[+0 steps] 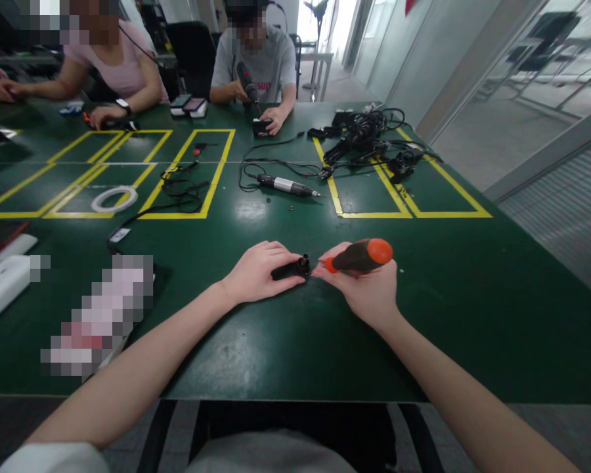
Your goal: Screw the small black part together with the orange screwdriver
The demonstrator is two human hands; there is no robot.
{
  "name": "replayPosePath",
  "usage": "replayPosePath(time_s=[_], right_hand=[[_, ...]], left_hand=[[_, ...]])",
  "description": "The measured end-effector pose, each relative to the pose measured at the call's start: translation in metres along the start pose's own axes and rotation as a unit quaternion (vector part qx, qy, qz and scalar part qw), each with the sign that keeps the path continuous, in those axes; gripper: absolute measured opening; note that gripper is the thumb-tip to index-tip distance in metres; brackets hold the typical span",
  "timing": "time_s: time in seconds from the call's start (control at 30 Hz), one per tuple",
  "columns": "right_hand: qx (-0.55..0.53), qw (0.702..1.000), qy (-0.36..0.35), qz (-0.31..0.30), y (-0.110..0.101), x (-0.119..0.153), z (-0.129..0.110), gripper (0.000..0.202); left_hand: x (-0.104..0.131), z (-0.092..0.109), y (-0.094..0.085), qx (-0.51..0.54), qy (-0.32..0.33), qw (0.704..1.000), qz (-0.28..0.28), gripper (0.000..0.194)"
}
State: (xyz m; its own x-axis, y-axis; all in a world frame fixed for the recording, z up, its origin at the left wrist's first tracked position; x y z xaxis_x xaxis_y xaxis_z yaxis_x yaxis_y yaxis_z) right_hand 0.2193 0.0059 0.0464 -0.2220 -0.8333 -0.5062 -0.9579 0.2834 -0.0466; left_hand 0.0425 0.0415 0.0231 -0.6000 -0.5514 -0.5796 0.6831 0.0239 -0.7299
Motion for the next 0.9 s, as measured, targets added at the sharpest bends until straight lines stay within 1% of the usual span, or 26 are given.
replayPosePath(time_s=[0.2,0.33,0.37,0.43,0.53,0.57,0.63,0.7,0.8,0.9], right_hand=[[0.012,0.999,-0.009,0.032,-0.007,-0.003,0.002,0.021],[0.015,0.999,0.006,0.048,-0.009,-0.004,0.003,0.022],[0.010,0.999,0.013,0.043,-0.008,-0.004,0.003,0.020],[-0.020,0.999,0.029,0.010,-0.003,-0.003,0.003,0.016],[-0.090,0.992,0.058,-0.065,0.009,0.001,0.002,0.022],[-0.111,0.989,0.067,-0.078,0.012,0.002,0.001,0.024],[-0.140,0.983,0.085,-0.077,0.014,0.003,0.001,0.025],[-0.149,0.982,0.100,-0.063,0.014,0.003,0.002,0.027],[-0.130,0.984,0.110,-0.058,0.014,0.004,0.002,0.026],[-0.112,0.987,0.100,-0.051,0.012,0.002,0.001,0.021]], left_hand=[[-0.001,0.001,0.001,0.019,-0.003,1.000,0.010,0.032],[-0.002,0.000,0.002,0.020,-0.003,1.000,0.004,0.030],[-0.002,0.000,0.002,0.020,-0.002,1.000,0.002,0.030],[-0.002,0.000,0.003,0.020,-0.002,1.000,0.000,0.029],[-0.002,0.000,0.002,0.024,-0.003,1.000,0.002,0.029],[-0.002,0.000,0.002,0.028,-0.004,1.000,0.005,0.029],[-0.001,-0.001,0.002,0.038,-0.009,0.999,0.007,0.028],[-0.001,-0.001,0.002,0.044,-0.018,0.999,0.008,0.028],[-0.001,-0.003,0.002,0.047,-0.027,0.999,0.005,0.028],[0.000,-0.004,0.003,0.052,-0.032,0.998,0.003,0.028]])
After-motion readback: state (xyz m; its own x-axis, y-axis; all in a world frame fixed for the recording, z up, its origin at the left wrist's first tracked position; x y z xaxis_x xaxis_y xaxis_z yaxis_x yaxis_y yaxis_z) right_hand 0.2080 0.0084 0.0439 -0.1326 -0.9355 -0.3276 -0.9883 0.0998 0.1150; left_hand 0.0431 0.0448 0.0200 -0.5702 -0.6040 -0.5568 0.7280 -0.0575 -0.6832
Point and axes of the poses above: each hand's wrist, its own x-axis away from the middle knuckle, its own y-axis out of the palm, z = x × y, the point moved 6 cm from there along -x, towards the middle knuckle, and after that the axes turned 11 degrees about z, right-handed, at the moved point
